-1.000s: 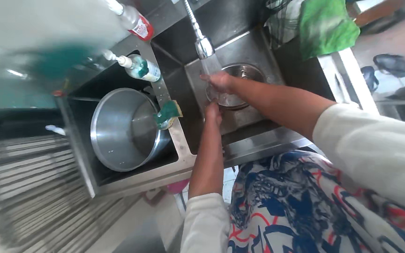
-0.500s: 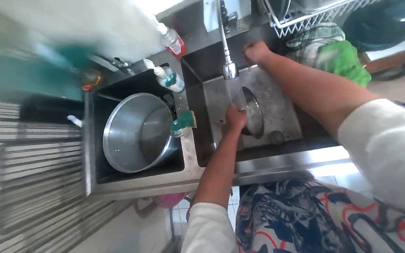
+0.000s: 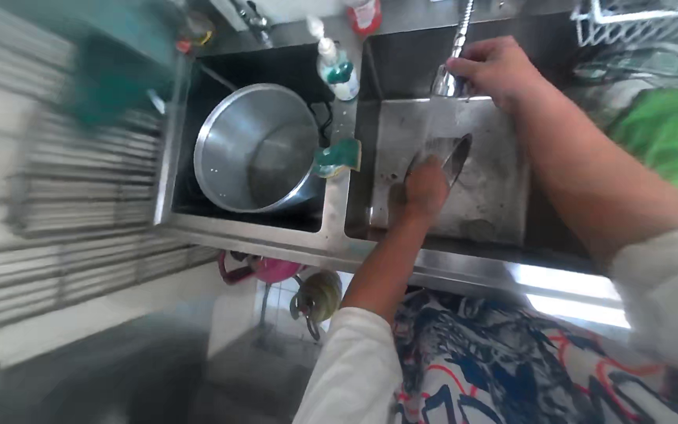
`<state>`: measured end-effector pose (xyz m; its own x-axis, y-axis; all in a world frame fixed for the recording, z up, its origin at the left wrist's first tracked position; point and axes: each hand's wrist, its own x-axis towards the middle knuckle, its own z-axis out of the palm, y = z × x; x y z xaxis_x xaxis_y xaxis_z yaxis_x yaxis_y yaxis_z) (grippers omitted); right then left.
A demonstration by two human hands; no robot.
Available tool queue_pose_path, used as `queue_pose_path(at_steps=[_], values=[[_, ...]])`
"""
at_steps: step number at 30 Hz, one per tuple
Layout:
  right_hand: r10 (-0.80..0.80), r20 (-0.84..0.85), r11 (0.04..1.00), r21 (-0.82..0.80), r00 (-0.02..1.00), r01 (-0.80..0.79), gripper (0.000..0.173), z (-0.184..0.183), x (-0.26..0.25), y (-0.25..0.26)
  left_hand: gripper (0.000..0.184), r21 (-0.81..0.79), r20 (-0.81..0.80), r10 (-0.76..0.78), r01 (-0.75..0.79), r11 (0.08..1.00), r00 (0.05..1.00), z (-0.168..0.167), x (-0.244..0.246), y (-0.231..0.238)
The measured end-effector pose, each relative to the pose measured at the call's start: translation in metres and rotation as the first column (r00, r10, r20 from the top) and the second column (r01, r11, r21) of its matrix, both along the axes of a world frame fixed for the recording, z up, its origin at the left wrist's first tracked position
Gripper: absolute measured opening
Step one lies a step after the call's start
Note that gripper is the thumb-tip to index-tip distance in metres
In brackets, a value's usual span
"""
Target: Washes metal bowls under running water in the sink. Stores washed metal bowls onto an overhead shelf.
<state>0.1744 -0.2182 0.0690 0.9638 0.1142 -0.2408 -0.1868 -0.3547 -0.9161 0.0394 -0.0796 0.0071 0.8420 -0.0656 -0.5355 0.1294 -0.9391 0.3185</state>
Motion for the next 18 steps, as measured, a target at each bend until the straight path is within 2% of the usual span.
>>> queue_pose_path(at_steps=[5,10,14,16,18], values=[[-0.062,-0.022,0.996,0.058,0.998,0.063,0.038,0.005,0.024,0.066,0.045,-0.054,-0.033,0.061,-0.063,0.997,0.998,0.008,-0.007,0.002],[-0.162,-0.018,0.986,0.037,0.987,0.163,0.039,0.001,0.052,0.119,0.038,-0.074,0.027,0.146,-0.144,0.987,0.989,0.010,-0.015,0.012],[-0.189,-0.016,0.980,0.059,0.982,0.190,0.040,-0.011,0.061,0.125,0.038,-0.047,0.030,0.187,-0.186,0.981,0.982,0.015,-0.019,0.018],[-0.205,-0.033,0.978,0.036,0.978,0.206,0.041,-0.011,0.059,0.118,0.036,-0.073,0.092,0.211,-0.204,0.976,0.973,0.006,-0.023,0.018],[-0.199,-0.059,0.980,0.007,0.978,0.200,0.041,-0.006,0.051,0.109,0.035,-0.105,0.061,0.237,-0.230,0.968,0.970,0.010,-0.023,0.017]])
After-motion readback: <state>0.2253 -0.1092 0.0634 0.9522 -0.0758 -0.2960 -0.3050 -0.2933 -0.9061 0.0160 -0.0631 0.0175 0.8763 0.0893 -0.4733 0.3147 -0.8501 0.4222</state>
